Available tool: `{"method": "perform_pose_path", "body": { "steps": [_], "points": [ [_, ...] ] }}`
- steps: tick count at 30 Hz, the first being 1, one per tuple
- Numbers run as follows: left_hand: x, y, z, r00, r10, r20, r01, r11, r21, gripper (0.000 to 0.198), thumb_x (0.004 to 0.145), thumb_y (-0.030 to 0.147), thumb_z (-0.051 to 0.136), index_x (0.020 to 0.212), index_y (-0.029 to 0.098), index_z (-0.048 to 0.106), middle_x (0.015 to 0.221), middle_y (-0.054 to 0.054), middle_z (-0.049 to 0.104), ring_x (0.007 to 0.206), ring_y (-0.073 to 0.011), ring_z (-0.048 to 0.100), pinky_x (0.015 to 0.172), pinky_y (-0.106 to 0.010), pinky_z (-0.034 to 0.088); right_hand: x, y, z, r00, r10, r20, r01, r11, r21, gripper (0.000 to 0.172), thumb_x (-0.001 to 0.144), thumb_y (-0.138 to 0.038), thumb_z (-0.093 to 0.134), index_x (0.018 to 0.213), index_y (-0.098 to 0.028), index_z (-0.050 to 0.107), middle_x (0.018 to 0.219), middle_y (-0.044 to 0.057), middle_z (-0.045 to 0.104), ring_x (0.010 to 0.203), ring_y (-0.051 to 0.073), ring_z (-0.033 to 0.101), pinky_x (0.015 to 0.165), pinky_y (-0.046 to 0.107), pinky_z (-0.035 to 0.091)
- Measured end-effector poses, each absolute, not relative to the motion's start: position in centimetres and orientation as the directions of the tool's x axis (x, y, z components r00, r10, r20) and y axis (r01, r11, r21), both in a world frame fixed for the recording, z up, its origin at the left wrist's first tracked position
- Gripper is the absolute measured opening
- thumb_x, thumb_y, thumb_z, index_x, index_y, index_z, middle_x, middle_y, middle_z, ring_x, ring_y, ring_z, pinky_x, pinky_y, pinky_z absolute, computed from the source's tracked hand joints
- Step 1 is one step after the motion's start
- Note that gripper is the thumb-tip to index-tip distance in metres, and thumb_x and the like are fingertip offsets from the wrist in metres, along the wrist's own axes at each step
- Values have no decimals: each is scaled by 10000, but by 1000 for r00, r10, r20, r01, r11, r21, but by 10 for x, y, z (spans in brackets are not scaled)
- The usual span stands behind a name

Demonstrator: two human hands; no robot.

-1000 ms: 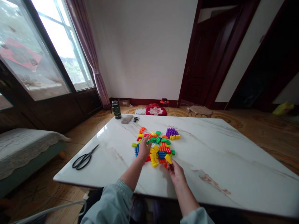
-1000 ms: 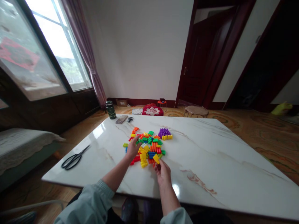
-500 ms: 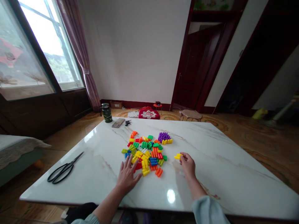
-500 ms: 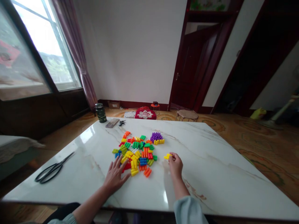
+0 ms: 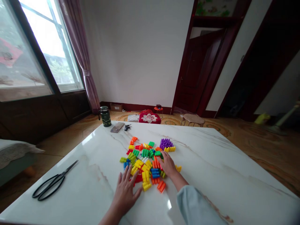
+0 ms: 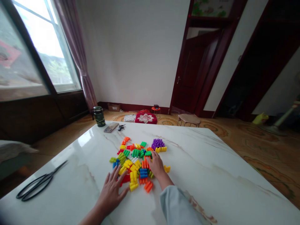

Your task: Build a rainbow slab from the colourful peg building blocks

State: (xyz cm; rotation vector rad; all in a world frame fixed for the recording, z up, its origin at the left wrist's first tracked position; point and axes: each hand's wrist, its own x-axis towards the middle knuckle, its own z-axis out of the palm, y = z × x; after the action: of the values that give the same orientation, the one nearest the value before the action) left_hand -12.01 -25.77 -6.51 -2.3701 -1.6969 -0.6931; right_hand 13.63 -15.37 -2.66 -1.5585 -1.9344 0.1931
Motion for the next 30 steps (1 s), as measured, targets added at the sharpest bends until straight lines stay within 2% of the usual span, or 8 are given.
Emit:
{"method": "perform_pose_path", "body": {
  "steps": [8, 14, 17, 21, 23, 27, 30],
  "points": [
    [-118, -259, -64, 258, 853, 454, 928, -349, 128, 635, 842, 424, 553, 1444, 314, 380, 1559, -107, 256, 1420, -325, 242, 1088, -574, 282, 113, -124, -45, 18, 953, 303, 840, 150, -522, 534, 883, -430, 457, 1292, -101, 556, 1352, 171, 535, 1301, 261, 456, 1097, 368, 346],
    [-120, -258, -66, 260, 858, 442, 924, -354, 143, 675, 828, 444, 570, 1457, 322, 355, 1571, -93, 229, 1421, -341, 232, 1101, -581, 258, 93, -111, -43, -40, 957, 288, 794, 205, -572, 535, 882, -455, 468, 1254, -91, 590, 1315, 183, 562, 1285, 283, 472, 1101, 395, 340],
    [-120, -257, -67, 262, 863, 431, 924, -353, 145, 689, 830, 463, 565, 1465, 331, 334, 1571, -95, 225, 1423, -344, 230, 1098, -590, 258, 83, -103, -40, -71, 955, 289, 750, 242, -615, 490, 870, -456, 495, 1223, -139, 617, 1275, 161, 592, 1255, 278, 504, 1090, 405, 355],
    [-121, -257, -67, 266, 870, 414, 926, -351, 143, 698, 835, 444, 557, 1477, 336, 303, 1569, -86, 236, 1429, -339, 218, 1097, -596, 256, 80, -100, -28, -143, 953, 267, 636, 295, -713, 467, 855, -456, 518, 1228, -188, 603, 1274, 114, 606, 1249, 256, 513, 1073, 411, 375],
    [-121, -257, -66, 263, 871, 414, 925, -349, 148, 699, 837, 434, 556, 1479, 337, 297, 1566, -79, 246, 1429, -338, 218, 1100, -596, 250, 86, -105, -20, -138, 938, 319, 563, 339, -754, 460, 868, -459, 492, 1224, -186, 596, 1268, 111, 612, 1233, 245, 525, 1061, 412, 387],
    [-119, -258, -64, 257, 872, 416, 921, -351, 167, 680, 845, 437, 548, 1474, 338, 310, 1562, -72, 261, 1429, -335, 218, 1103, -591, 249, 125, -135, -10, 54, 848, 527, 521, 427, -739, 388, 879, -415, 466, 1141, -173, 618, 1176, 120, 643, 1111, 225, 580, 980, 387, 445],
    [-118, -258, -64, 252, 875, 414, 920, -349, 178, 660, 849, 428, 545, 1466, 327, 332, 1564, -81, 253, 1432, -334, 210, 1108, -590, 236, 171, -168, -18, 233, 800, 553, 594, 333, -732, 328, 853, -379, 483, 1066, -176, 626, 1072, 109, 648, 911, 198, 610, 769, 327, 506]
  ]
}}
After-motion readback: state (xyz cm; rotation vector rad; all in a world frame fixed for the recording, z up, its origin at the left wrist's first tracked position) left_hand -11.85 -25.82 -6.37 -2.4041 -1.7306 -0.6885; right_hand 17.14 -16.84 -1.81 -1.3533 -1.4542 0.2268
